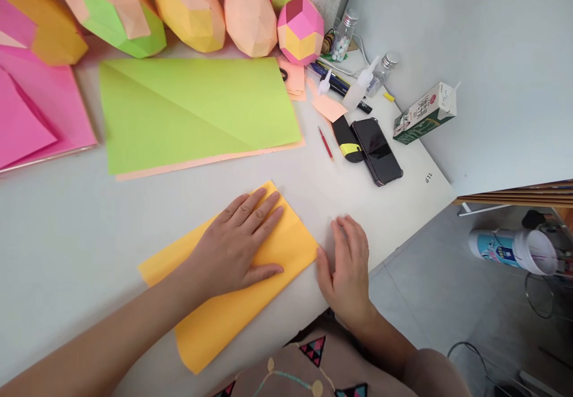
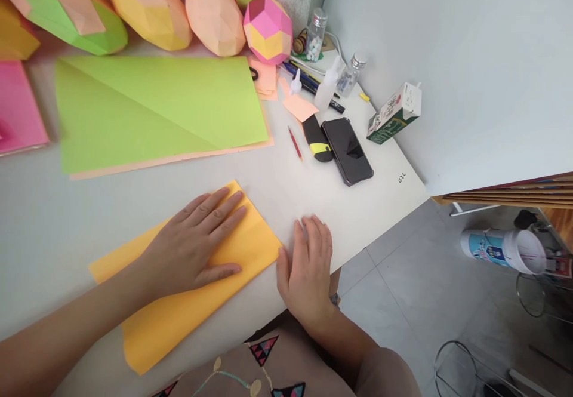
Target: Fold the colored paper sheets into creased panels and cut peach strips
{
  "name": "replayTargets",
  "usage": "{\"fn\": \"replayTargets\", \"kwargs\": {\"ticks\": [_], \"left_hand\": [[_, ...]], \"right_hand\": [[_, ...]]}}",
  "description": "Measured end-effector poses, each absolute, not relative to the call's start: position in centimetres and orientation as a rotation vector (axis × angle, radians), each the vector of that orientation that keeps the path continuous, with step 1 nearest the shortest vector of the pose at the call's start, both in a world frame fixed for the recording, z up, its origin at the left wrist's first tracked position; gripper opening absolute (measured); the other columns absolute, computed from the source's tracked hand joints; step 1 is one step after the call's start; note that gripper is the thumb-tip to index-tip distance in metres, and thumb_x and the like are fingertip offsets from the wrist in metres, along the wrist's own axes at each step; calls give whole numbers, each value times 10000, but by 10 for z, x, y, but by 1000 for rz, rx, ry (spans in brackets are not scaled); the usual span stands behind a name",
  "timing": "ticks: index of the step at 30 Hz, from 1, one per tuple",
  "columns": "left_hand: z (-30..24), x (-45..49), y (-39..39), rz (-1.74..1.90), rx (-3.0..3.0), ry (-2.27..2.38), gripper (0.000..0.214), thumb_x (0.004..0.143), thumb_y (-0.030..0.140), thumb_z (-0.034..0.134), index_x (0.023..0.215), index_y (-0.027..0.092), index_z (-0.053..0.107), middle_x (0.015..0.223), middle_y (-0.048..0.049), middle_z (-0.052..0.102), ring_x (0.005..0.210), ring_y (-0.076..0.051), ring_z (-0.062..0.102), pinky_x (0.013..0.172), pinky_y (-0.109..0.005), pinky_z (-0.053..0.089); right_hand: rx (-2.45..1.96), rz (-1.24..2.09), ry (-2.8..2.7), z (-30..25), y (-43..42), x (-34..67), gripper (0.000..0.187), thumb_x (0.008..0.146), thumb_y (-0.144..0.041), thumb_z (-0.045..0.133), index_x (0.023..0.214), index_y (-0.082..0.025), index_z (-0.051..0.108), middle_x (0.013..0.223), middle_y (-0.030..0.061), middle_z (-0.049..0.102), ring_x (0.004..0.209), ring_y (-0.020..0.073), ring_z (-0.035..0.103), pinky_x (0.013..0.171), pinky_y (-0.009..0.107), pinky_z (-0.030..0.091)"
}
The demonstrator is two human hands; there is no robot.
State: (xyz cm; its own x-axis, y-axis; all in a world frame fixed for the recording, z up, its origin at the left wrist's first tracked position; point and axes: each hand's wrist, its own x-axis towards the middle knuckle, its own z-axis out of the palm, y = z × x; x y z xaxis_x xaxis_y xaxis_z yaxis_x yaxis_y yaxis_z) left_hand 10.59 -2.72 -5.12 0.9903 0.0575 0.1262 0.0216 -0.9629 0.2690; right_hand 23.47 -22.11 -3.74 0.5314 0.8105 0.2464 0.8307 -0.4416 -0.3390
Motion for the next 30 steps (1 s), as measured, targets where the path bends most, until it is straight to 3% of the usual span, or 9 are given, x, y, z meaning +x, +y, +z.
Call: {"fn": "replayTargets", "kwargs": {"ticks": [9,22,30], "left_hand": [[-51,105,-27,187,2867,73,950,801,706,436,1483,113,144,1530,-152,217,1419,-337,132,1141,-493,181],[-52,105,-28,207,2878,75,961,801,703,439,1481,91,145,1524,-166,228,1416,-344,142,1141,-492,182],[-52,105,-27,205,2900,72,955,804,720,406,1474,83,163,1521,-170,234,1415,-343,147,1136,-488,186]], "right_hand": [[-2339,-62,-1331,-36,-220,233,291,830,-324,560,1061,-160,494,1316,183,435,1301,342,345,1023,611,327],[-2387,-41,-1393,-35,-220,234,353,854,-323,549,1137,-129,467,1330,202,411,1322,345,304,1043,600,309],[-2361,-14,-1380,-34,-220,236,256,889,-224,474,1129,-134,468,1315,195,416,1310,330,315,1020,608,339]]}}
